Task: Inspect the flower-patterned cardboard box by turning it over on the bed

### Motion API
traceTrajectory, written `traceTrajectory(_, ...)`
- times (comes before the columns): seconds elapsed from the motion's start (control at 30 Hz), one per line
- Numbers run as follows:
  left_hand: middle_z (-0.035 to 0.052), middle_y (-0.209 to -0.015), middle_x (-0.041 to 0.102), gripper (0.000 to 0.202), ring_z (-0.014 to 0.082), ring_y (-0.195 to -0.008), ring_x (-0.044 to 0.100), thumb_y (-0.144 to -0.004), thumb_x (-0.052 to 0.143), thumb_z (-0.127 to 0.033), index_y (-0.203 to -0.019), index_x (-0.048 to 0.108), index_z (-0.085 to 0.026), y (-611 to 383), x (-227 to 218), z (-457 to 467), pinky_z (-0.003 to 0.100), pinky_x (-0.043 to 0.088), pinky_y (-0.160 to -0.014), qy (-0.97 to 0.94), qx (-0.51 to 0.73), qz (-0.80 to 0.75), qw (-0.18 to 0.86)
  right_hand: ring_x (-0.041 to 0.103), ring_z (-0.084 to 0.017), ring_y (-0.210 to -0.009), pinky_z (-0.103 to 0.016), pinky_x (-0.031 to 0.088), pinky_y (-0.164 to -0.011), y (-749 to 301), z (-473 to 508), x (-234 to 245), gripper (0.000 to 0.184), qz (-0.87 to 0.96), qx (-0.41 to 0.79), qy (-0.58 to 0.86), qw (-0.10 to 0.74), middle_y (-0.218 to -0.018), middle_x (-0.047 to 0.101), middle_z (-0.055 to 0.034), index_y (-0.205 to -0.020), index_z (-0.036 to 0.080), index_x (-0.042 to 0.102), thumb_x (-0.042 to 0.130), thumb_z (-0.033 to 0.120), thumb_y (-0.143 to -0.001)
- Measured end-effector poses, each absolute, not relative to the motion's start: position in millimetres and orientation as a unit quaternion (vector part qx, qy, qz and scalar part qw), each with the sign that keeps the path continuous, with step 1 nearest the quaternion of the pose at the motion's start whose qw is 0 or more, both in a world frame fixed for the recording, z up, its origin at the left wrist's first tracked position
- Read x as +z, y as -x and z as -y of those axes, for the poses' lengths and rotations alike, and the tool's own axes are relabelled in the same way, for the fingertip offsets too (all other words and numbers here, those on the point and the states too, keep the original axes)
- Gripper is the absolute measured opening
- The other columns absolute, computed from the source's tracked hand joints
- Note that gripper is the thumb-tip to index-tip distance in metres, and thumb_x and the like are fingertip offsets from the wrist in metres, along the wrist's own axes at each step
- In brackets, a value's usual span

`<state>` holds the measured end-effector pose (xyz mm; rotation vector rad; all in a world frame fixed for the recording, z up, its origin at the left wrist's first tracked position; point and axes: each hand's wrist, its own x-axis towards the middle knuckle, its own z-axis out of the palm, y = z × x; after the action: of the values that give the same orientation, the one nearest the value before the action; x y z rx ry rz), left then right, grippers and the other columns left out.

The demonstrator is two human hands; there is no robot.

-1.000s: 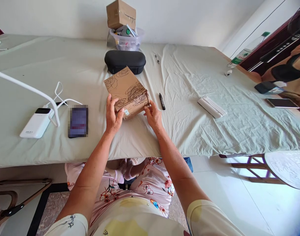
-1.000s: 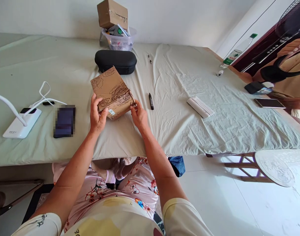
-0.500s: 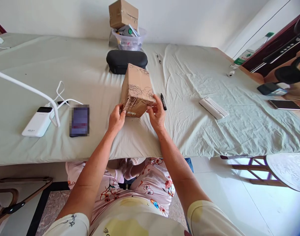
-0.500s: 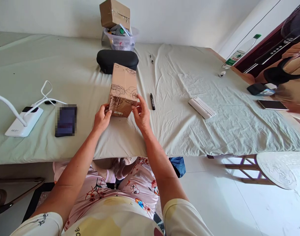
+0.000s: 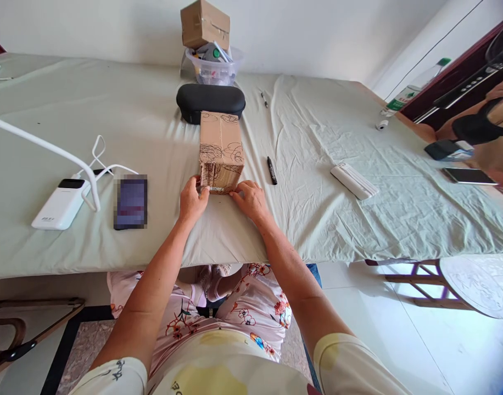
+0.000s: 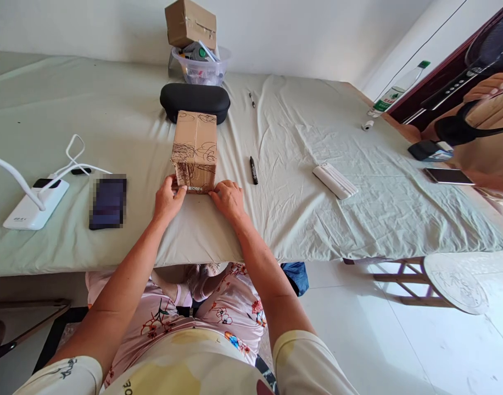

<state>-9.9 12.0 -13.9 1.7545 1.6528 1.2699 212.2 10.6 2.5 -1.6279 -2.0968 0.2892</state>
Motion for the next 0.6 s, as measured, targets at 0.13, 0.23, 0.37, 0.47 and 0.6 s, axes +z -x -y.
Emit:
traceTrajectory(0.13,0.0214,-0.150,0.057,0.085,0.0328,-0.141,0.059,-0.087,0.078,-0.052,-0.155,0.040,-0.019,8.1,-17.1,-11.1,0.047,0.052,-0.116,-0.623,0.509,-0.567,0.175,0.065,-0.032,-0.116,-0.047,0.048,-0.102,-202.9,-4.5,7.9,0.015,0.808,0.133,0.532,0.216,-0.120,0.074,-0.0113,-0.106,0.020,0.073,0.061,0.028,-0.100)
traceTrajectory(0.23,0.0254,-0.171,0.029,0.122,0.0366,-0.161,0.035,-0.079,0.089,-0.054,-0.168,0.012,-0.024,5.7,-17.6,-9.3,0.051,0.039,-0.129,-0.624,0.532,-0.550,0.160,0.065,-0.031,-0.122,-0.046,0.048,-0.106,-197.7,-2.2,6.4,0.021,0.846,0.147,0.463,0.219,-0.129,0.073,-0.0115,-0.117,0.020,0.073,0.063,0.028,-0.100)
traceTrajectory(0.37,0.0296,-0.175,0.016,0.142,0.0434,-0.166,0.020,-0.070,0.096,-0.052,-0.170,0.000,-0.022,4.0,-17.6,-8.8,0.060,0.026,-0.134,-0.636,0.515,-0.556,0.147,0.064,-0.032,-0.127,-0.047,0.050,-0.107,-195.4,-1.5,1.4,0.030,0.872,0.143,0.419,0.212,-0.136,0.071,-0.0145,-0.127,0.019,0.073,0.063,0.029,-0.101)
traceTrajectory(0.47,0.0313,-0.174,0.017,0.142,0.0437,-0.165,0.022,-0.070,0.096,-0.044,-0.170,-0.003,-0.019,3.5,-18.5,-10.0,0.061,0.024,-0.134,-0.630,0.512,-0.565,0.148,0.063,-0.032,-0.130,-0.049,0.050,-0.110,-195.8,-2.1,-0.9,0.034,0.879,0.150,0.397,0.216,-0.137,0.071,-0.0145,-0.131,0.019,0.072,0.060,0.031,-0.102)
traceTrajectory(0.6,0.0305,-0.174,0.018,0.138,0.0432,-0.165,0.022,-0.071,0.093,-0.035,-0.169,-0.003,-0.020,2.9,-19.3,-11.5,0.059,0.028,-0.134,-0.620,0.523,-0.566,0.150,0.065,-0.031,-0.127,-0.050,0.051,-0.110,-194.6,-3.3,-1.9,0.034,0.885,0.160,0.367,0.237,-0.135,0.073,-0.0138,-0.132,0.020,0.071,0.058,0.031,-0.102)
